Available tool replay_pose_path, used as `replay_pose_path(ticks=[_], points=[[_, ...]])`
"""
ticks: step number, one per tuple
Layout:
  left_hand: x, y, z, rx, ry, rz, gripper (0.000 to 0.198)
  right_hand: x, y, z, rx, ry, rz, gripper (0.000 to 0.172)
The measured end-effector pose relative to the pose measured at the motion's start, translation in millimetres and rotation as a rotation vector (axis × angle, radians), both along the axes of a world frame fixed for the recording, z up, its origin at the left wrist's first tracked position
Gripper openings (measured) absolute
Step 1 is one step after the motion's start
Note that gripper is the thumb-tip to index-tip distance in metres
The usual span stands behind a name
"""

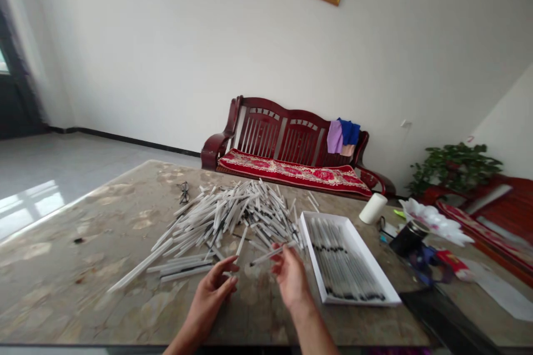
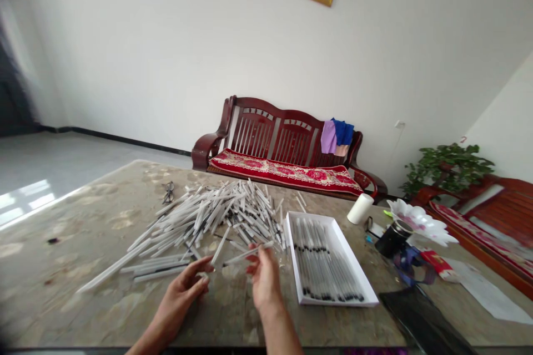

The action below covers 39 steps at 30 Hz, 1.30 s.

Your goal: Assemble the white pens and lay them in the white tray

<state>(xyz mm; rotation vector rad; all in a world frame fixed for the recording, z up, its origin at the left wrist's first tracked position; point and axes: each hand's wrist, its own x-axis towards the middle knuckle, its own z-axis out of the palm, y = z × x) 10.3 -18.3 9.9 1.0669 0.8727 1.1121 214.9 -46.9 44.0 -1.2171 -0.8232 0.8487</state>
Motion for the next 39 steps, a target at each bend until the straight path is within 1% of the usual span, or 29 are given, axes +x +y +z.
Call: replay_pose_path(ticks=[2,3,5,7,9,11,13,14,17,19,21,24,25,27,31,35,37,39], points=[[1.1,-0.2,-4.1,0.021,0.057,-0.018,0.046,57.5,-3.0,16.2,-0.015,0.024,-0.144,0.042],[1.6,-0.1,-6.2,0.032,0.084,-0.023,0.044,88.9,-4.7,24.5,-0.023,-0.029,-0.218,0.044],[2.4,0.7,-9.6,0.047,0.134,-0.045,0.044,151.1,-7.2,39.1,-0.059,-0.25,-0.354,0.049],[3.0,1.8,-10.6,0.06,0.176,-0.077,0.045,204.9,-7.9,49.0,-0.109,-0.596,-0.443,0.05],[3.4,2.6,-8.9,0.071,0.214,-0.093,0.045,243.9,-6.8,52.6,-0.133,-0.707,-0.482,0.045],[3.6,2.6,-5.4,0.069,0.246,-0.088,0.047,267.1,-5.2,49.9,-0.162,-0.784,-0.476,0.034],[3.7,1.8,-1.5,0.056,0.268,-0.077,0.049,278.3,-4.4,42.2,-0.184,-0.864,-0.433,0.023],[3.7,1.4,0.0,0.047,0.274,-0.068,0.049,281.2,-4.5,37.0,-0.192,-0.901,-0.403,0.021],[3.1,1.1,1.1,0.019,0.282,-0.055,0.052,287.9,-6.6,22.2,-0.216,-0.986,-0.33,0.023],[2.6,1.8,-0.9,0.012,0.286,-0.058,0.054,294.0,-8.1,17.4,-0.246,-1.027,-0.344,0.026],[2.2,2.7,-4.0,0.012,0.293,-0.065,0.055,301.7,-8.1,19.0,-0.351,-1.097,-0.425,0.029],[2.2,3.5,-7.7,0.006,0.297,-0.078,0.055,312.6,-3.2,28.6,-0.639,-1.227,-0.532,0.039],[2.4,3.6,-8.3,0.002,0.297,-0.081,0.054,315.3,-0.2,31.3,-0.719,-1.255,-0.535,0.04],[2.4,3.4,-8.8,0.002,0.291,-0.085,0.053,318.7,7.1,33.0,-0.807,-1.271,-0.507,0.039],[1.8,2.9,-10.4,0.009,0.266,-0.088,0.05,318.5,21.0,21.4,-0.896,-1.27,-0.437,0.03],[2.2,2.8,-15.0,0.017,0.225,-0.083,0.048,313.3,27.1,9.3,-0.91,-1.285,-0.364,0.031],[2.9,2.6,-16.0,0.023,0.212,-0.083,0.047,308.6,27.2,8.9,-0.892,-1.294,-0.322,0.029],[3.8,2.1,-14.9,0.028,0.204,-0.083,0.045,299.6,27.0,12.5,-0.875,-1.304,-0.303,0.028]])
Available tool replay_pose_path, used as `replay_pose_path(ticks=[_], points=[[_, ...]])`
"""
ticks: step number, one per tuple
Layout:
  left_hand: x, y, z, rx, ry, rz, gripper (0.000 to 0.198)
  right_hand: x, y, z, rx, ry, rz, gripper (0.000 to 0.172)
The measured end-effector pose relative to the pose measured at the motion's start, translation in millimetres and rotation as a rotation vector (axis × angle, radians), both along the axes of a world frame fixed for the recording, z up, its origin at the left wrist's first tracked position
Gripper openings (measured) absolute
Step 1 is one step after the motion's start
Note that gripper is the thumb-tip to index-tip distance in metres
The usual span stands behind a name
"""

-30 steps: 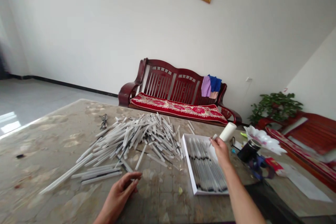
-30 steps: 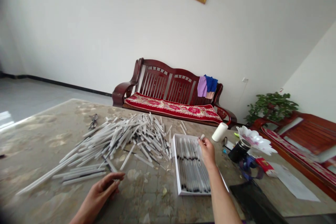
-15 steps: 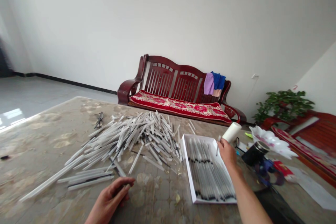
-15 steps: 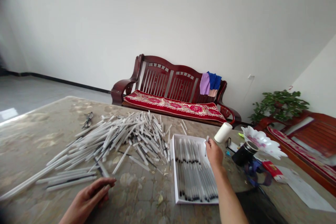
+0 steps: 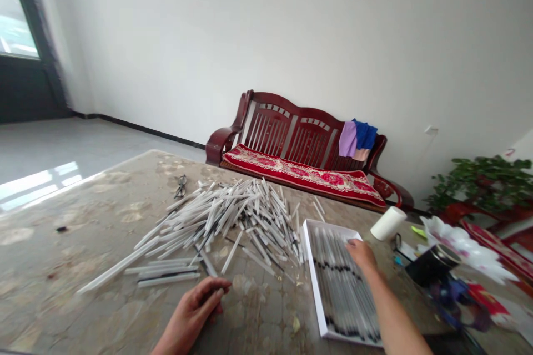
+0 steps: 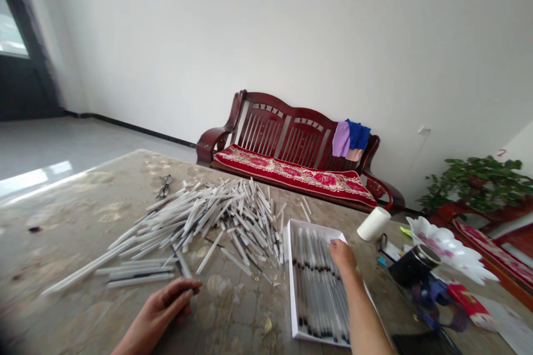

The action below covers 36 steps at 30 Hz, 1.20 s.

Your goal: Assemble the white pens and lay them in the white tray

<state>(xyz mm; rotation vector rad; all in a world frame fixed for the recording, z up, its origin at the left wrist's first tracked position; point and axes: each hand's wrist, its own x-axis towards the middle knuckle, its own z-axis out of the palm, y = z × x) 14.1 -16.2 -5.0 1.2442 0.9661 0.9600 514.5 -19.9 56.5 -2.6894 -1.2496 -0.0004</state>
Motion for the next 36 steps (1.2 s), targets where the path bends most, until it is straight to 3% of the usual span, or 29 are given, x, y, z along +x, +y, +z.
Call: replay_pose_path(ticks=[4,10,13,18,22,25,31,34,36], points=[[2.1,-1.8,5.8,0.009,-0.003,0.001,0.044,-42.7,8.5,10.0,0.068,-0.022,0.078,0.033],[4.2,-3.8,3.5,0.016,-0.011,-0.026,0.048,-151.4,55.6,0.1,0.086,0.041,0.354,0.027],[4.1,-4.4,1.0,0.019,-0.016,-0.042,0.048,-187.2,79.6,-8.5,0.045,0.016,0.357,0.023],[4.6,-3.5,1.3,0.125,0.022,-0.06,0.037,-213.2,98.1,-12.7,-0.038,-0.036,0.29,0.023],[6.6,-2.1,0.7,0.38,0.151,-0.066,0.023,-230.8,91.9,-11.3,-0.065,-0.047,0.315,0.022],[6.5,-2.2,-1.9,0.526,0.329,-0.119,0.024,-243.7,79.0,-9.8,-0.058,-0.05,0.363,0.021],[8.8,-2.4,-5.2,0.826,0.81,-0.151,0.068,-267.7,48.7,-20.9,0.065,-0.069,0.497,0.022],[20.0,-0.9,-0.5,0.927,0.881,-0.316,0.085,-281.2,36.6,-33.4,0.155,0.027,0.54,0.029],[30.0,2.6,4.3,0.967,0.902,-0.419,0.087,-284.7,32.8,-39.0,0.224,0.127,0.605,0.033]])
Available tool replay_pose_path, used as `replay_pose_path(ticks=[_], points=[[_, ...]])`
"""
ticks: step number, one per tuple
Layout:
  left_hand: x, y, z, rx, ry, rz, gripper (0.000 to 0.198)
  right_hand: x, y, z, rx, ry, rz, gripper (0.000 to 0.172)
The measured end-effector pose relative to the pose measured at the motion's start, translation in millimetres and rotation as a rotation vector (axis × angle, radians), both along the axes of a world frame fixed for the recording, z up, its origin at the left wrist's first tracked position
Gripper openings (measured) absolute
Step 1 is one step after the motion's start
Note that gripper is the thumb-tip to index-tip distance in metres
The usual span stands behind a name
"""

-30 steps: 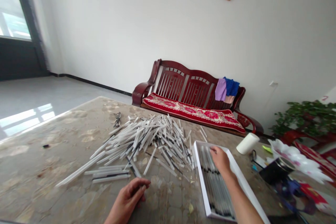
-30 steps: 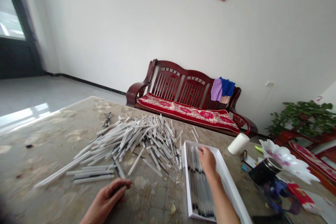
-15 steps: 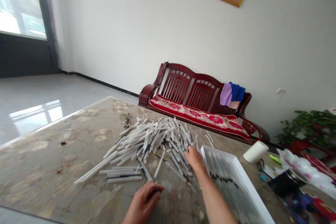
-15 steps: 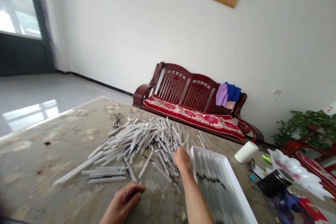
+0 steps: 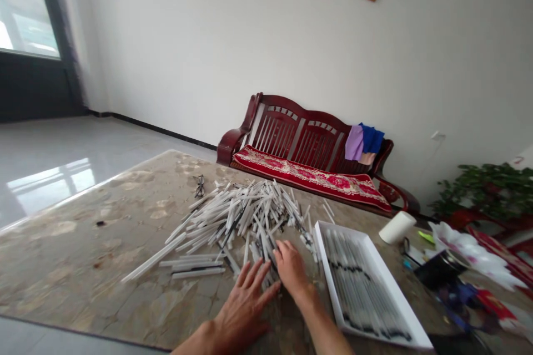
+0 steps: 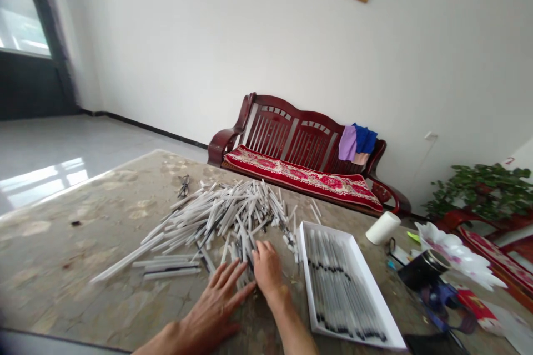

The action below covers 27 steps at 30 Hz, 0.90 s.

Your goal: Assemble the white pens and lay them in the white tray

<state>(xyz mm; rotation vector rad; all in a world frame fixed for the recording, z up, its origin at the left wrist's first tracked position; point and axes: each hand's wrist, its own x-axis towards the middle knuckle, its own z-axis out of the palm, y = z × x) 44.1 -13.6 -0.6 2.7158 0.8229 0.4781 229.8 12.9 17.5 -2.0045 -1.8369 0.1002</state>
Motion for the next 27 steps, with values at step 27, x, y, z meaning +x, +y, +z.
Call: replay_pose_path(ticks=[27], points=[[-18.5,98.5,2.5,0.2,-0.083,0.039,0.056,38.7,-0.8,-14.7,0.101,0.294,0.043,0.045]])
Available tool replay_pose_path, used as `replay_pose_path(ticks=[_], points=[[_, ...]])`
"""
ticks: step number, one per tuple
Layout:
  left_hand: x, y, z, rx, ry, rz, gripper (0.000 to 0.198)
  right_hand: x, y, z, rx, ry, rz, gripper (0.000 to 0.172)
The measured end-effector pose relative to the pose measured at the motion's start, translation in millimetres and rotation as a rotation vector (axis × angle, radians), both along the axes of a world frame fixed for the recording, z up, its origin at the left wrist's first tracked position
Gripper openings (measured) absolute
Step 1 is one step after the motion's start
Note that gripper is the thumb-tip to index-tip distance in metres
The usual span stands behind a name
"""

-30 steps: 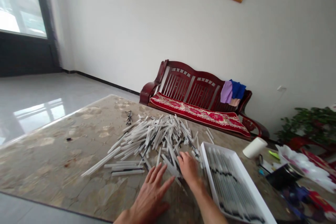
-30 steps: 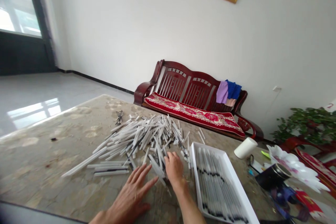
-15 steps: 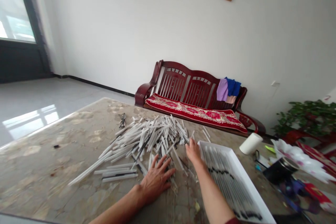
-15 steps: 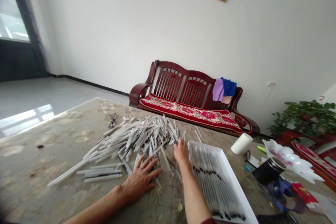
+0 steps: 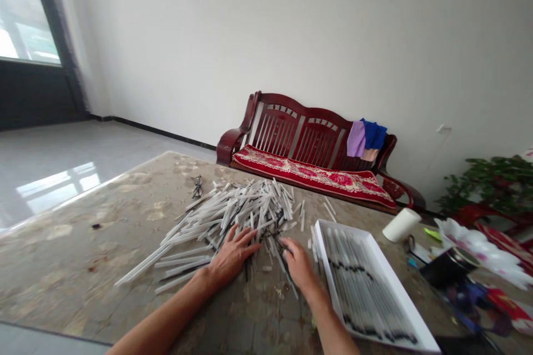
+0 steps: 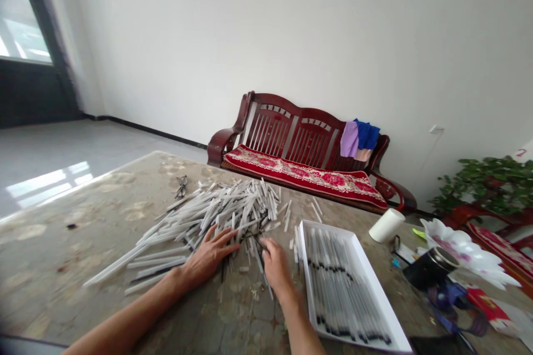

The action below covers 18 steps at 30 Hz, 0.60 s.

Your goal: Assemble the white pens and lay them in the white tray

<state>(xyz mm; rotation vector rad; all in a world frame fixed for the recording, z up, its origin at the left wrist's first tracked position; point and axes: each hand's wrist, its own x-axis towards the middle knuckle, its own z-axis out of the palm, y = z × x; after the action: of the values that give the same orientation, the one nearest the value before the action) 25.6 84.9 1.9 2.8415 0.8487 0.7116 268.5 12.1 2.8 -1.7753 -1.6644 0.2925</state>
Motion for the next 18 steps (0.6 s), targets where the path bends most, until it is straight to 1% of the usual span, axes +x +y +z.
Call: replay_pose_path(ticks=[2,4,6,8,9,11,13,16,18], points=[[-2.6,-9.0,2.2,-0.001,-0.021,0.017,0.055,2.1,-16.4,4.6,0.022,-0.02,-0.108,0.042],[-3.5,-25.8,3.4,-0.012,-0.049,0.019,0.052,1.4,-34.2,5.7,0.047,-0.081,-0.206,0.038],[-3.2,-46.0,3.4,-0.043,-0.05,-0.061,0.05,-3.3,-50.1,2.8,0.06,-0.148,-0.251,0.038],[-2.5,-62.5,2.8,-0.077,-0.017,-0.148,0.044,-10.0,-60.5,-2.2,0.05,-0.203,-0.26,0.039],[-2.5,-67.3,2.4,-0.088,-0.002,-0.156,0.043,-12.9,-63.1,-4.3,0.041,-0.226,-0.258,0.038],[-3.5,-68.7,2.0,-0.1,0.021,-0.149,0.043,-15.9,-63.9,-6.2,0.02,-0.268,-0.249,0.035],[-6.0,-61.4,2.1,-0.118,0.002,-0.115,0.047,-14.7,-61.6,-4.3,-0.005,-0.305,-0.241,0.032],[-10.3,-49.0,2.3,-0.134,-0.068,-0.087,0.039,-9.5,-59.2,2.9,-0.055,-0.39,-0.252,0.027],[-10.7,-49.3,1.7,-0.137,-0.081,-0.091,0.034,-7.7,-59.7,8.3,-0.094,-0.487,-0.28,0.019]])
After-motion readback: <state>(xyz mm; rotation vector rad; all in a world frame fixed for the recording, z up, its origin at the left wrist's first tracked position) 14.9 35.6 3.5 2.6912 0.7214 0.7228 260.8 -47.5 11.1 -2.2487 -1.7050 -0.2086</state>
